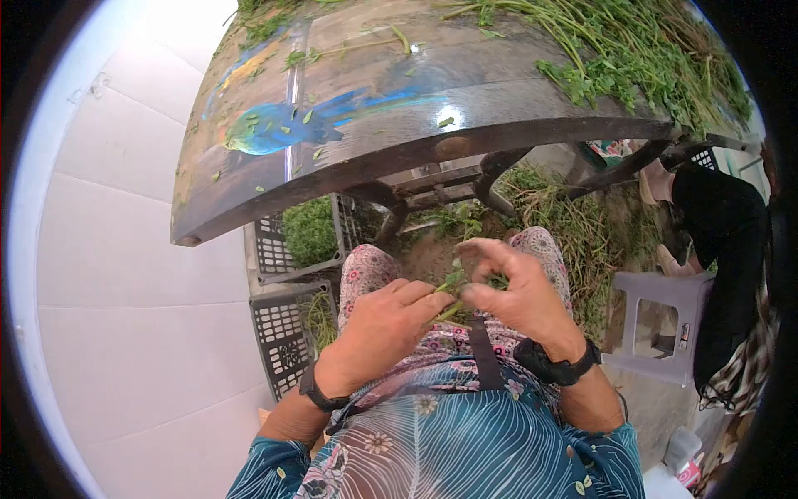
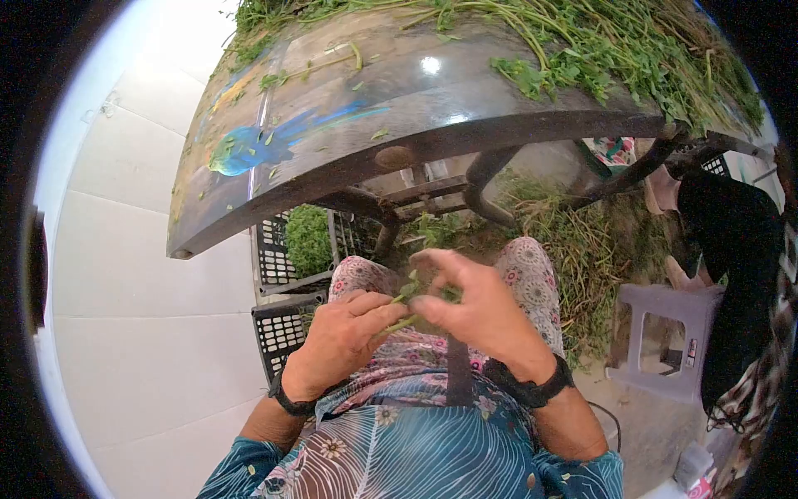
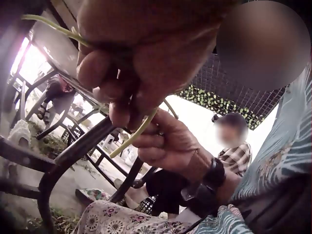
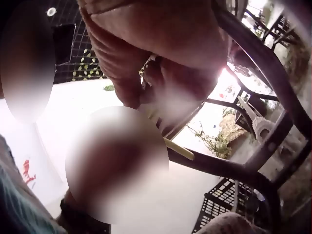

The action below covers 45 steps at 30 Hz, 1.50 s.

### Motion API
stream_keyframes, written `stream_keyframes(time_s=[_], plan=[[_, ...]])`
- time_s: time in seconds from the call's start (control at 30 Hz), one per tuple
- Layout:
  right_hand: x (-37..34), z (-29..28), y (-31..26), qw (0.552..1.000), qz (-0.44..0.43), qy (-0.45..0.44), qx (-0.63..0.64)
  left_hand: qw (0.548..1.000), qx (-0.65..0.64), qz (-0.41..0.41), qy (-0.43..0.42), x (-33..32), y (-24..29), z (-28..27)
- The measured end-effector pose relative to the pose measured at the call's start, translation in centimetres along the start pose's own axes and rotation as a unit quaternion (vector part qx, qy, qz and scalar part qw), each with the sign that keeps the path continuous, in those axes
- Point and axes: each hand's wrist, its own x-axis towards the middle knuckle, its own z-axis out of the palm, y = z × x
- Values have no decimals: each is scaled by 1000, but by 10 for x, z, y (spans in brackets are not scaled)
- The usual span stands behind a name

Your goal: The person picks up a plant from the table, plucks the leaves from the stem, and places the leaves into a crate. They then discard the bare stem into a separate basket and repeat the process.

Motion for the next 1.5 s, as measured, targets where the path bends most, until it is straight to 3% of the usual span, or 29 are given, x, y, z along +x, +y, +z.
stream_keyframes(time_s=[0.03, 0.23, 0.33, 0.43, 0.63, 0.77, 0.87, 0.93, 0.97, 1.13, 1.27, 1.33, 1.4, 1.43, 1.47, 1.5], plan=[[0, 0, -3, 999, 9, -28, -32, 1000, 10, 5, -4, 0, 0, 1], [4, 12, 9, 1000, 7, 30, 8, 1000, -4, 11, -9, 2, 2, 2], [6, 16, 23, 979, 62, 100, 165, 1000, -7, 9, -6, 3, 2, 4], [8, -10, 32, 914, 98, 107, 378, 1000, 0, 4, -4, 1, 1, 2], [-4, -21, 30, 886, 137, 0, 442, 998, -36, -12, 43, 0, -3, 3], [-4, -16, 33, 858, 117, -1, 500, 976, -189, -63, 83, -4, -8, 7], [-1, -14, 31, 935, 119, 47, 330, 962, -254, -86, 56, -5, -8, -1], [0, -9, 19, 986, 5, 74, 149, 959, -263, -95, 36, -4, -5, -6], [1, -6, 12, 993, -52, 86, 56, 956, -277, -86, 31, -4, -6, -5], [8, 3, 5, 984, -135, 18, -116, 947, -316, -48, 3, -2, -1, -4], [9, 0, 24, 976, -140, 16, -167, 904, -391, -168, 32, -13, -11, -14], [4, -5, 27, 996, -75, 5, -47, 864, -443, -224, 82, -21, -23, -13], [1, -13, 27, 990, 34, -10, 139, 925, -308, -180, 132, -16, -28, -11], [0, -17, 26, 959, 106, -20, 261, 946, -236, -155, 156, -14, -30, -11], [0, -19, 25, 909, 175, -30, 378, 930, -292, -176, 136, -13, -29, -13], [1, -18, 24, 902, 171, -19, 397, 936, -265, -178, 148, -13, -30, -12]])
